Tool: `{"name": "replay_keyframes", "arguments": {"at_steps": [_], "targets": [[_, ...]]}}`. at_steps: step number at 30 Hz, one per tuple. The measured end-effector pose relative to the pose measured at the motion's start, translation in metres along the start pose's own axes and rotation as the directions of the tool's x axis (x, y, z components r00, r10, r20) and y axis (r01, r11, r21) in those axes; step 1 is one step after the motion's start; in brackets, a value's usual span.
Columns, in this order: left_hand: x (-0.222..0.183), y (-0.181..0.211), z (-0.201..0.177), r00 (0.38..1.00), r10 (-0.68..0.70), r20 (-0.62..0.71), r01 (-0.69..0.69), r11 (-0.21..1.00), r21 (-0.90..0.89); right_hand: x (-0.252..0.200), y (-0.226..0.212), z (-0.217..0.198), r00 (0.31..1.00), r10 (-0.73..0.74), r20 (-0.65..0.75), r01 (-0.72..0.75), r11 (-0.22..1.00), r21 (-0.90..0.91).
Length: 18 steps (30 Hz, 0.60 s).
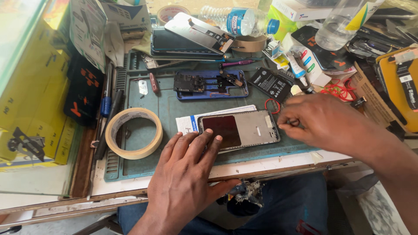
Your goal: The person applies a piece of masking tape to a small electronic component, then places the component onto a disassembled smartphone chassis. The person then picks up a screwdriver and uses it to press down on the screen area of the phone.
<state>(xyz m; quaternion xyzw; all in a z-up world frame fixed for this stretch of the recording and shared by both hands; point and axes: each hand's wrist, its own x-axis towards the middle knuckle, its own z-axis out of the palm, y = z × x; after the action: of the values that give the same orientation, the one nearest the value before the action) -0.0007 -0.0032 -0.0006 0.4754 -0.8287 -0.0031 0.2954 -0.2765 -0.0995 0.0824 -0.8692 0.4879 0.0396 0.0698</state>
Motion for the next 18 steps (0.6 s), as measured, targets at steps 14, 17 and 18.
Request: {"name": "replay_keyframes", "arguments": {"at_steps": [14, 17, 18], "targets": [[0.001, 0.0, 0.001, 1.0, -0.001, 0.012, 0.001, 1.0, 0.009, -0.02, -0.004, 0.004, 0.999, -0.025, -0.045, 0.028, 0.997, 0.065], [0.002, 0.0, 0.0, 1.0, -0.004, 0.028, 0.004, 1.0, 0.002, -0.021, -0.003, 0.005, 0.998, -0.028, -0.061, 0.032, 0.997, 0.074], [0.002, 0.0, 0.001, 0.999, -0.006, 0.031, 0.006, 1.0, 0.004, -0.021, -0.003, 0.005, 0.996, -0.054, -0.071, 0.059, 0.995, 0.077]]}}
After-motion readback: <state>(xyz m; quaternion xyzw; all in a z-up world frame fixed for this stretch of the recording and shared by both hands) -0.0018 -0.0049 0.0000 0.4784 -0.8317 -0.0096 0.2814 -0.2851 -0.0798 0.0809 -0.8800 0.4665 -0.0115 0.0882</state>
